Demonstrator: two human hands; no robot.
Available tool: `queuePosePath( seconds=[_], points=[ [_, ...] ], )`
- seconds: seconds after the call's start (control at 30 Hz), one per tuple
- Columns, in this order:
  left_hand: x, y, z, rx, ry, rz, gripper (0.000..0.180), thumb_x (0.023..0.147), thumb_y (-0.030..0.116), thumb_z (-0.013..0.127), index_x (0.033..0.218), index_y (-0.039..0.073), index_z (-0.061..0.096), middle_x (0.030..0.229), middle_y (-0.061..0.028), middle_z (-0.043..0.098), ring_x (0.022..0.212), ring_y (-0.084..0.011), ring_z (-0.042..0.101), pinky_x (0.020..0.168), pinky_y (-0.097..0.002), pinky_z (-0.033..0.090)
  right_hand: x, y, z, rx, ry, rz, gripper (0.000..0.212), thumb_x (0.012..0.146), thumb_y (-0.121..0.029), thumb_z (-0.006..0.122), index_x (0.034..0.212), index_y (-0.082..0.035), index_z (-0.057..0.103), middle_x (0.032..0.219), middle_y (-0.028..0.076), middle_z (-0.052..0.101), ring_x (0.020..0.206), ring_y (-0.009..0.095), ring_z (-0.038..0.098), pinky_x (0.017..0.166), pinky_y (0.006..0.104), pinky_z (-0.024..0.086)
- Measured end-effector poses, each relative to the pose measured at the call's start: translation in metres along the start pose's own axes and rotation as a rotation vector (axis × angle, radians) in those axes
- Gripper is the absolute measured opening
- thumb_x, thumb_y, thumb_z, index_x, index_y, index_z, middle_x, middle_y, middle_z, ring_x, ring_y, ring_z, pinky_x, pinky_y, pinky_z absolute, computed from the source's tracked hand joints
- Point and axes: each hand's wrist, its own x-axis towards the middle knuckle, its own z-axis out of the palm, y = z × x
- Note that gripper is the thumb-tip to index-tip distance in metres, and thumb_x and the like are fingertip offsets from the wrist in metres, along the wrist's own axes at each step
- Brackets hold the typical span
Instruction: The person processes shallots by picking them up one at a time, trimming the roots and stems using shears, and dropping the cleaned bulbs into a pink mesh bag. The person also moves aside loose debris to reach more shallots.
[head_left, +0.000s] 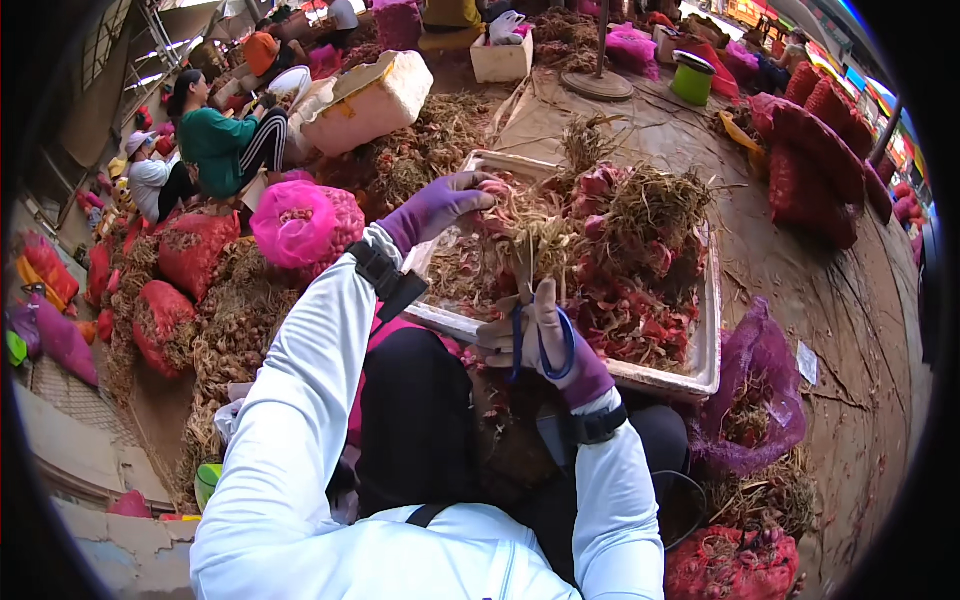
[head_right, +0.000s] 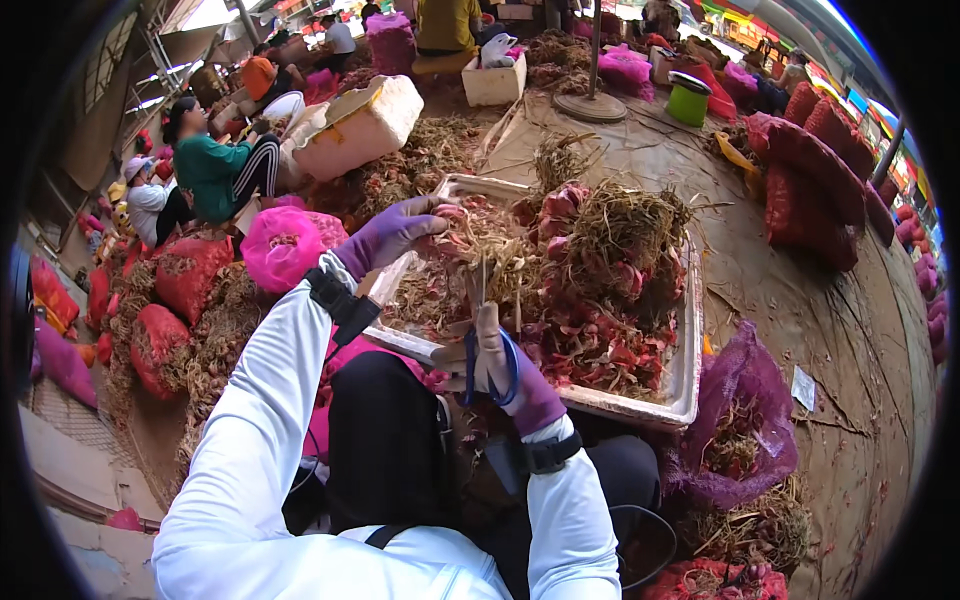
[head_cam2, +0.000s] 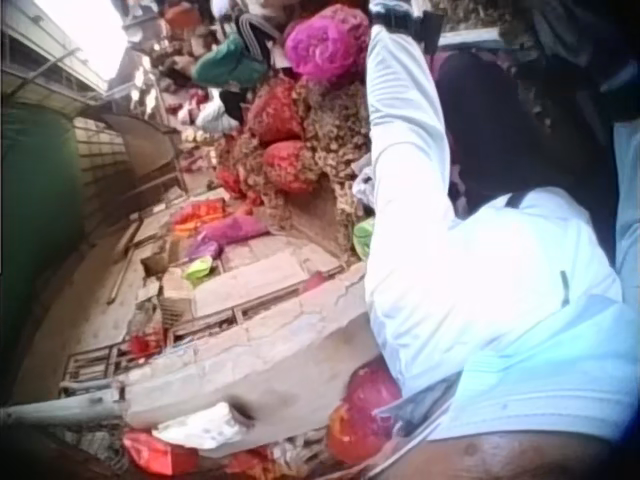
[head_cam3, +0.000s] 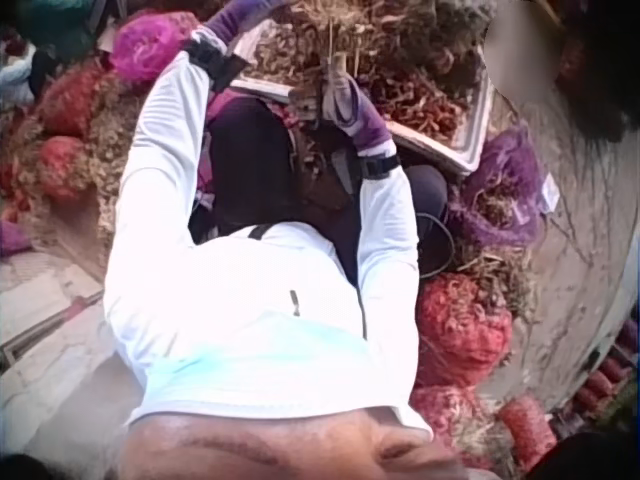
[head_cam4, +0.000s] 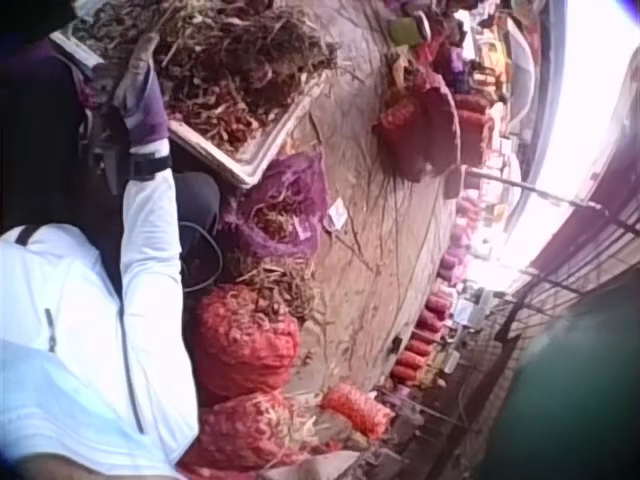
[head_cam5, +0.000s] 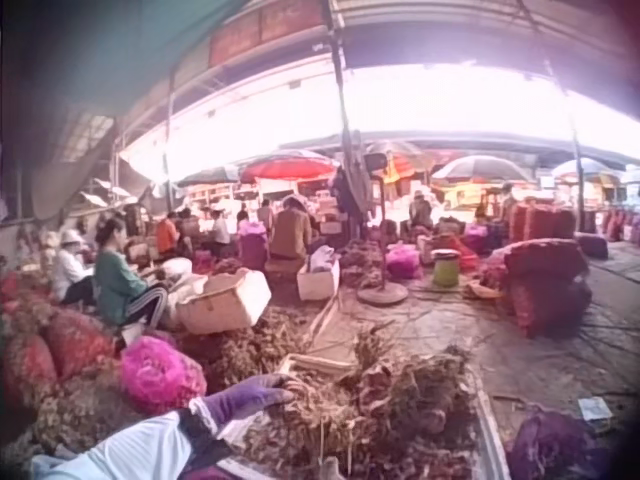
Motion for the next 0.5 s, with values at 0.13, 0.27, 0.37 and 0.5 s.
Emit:
queuePosePath(
  seconds=[0.13,0.27,0.37,0.5],
  points=[
    [-0.001,0.04,0.03,0.166,0.023,-0.079,0.036,0.09,0.015,0.062,0.123,0.003,0.055,0.106,-0.0024,0.062,0.094,-0.011,0.062,0.083,-0.0264,0.053,0.003,0.013,-0.004,0.063,-0.103,0.018,0.089,0.085,-0.078,0.031,0.12,0.001,0.049,0.107,0.02,0.062,0.101,0.03,0.062,0.086,0.046,0.053],
    [0.01,0.029,0.028,0.342,-0.051,0.1,0.038,0.089,0.015,0.061,0.123,-0.001,0.054,0.112,-0.0048,0.062,0.098,-0.0106,0.061,0.083,-0.0276,0.053,0.027,0.033,-0.023,0.171,-0.185,-0.15,0.092,0.085,-0.079,0.027,0.126,0.001,0.045,0.112,0.022,0.061,0.104,0.031,0.061,0.086,0.0464,0.053],
    [0.01,0.036,0.023,0.437,0.018,0.022,0.037,0.088,0.015,0.062,0.121,-0.002,0.056,0.116,-0.0063,0.061,0.094,-0.0115,0.063,0.085,-0.0287,0.053,0.021,0.017,-0.015,0.228,-0.174,-0.064,0.095,0.084,-0.081,0.026,0.129,0.001,0.042,0.115,0.024,0.06,0.107,0.033,0.06,0.087,0.0464,0.052],
    [0.003,0.048,0.018,0.244,0.073,-0.008,0.034,0.09,0.025,0.059,0.117,0.005,0.064,0.1,-0.0056,0.067,0.08,-0.0119,0.065,0.069,-0.0229,0.05,0.022,0.019,-0.02,0.233,-0.263,0.021,0.096,0.076,-0.084,0.038,0.131,-0.006,0.04,0.117,0.025,0.06,0.111,0.039,0.059,0.091,0.056,0.047]
  ],
)
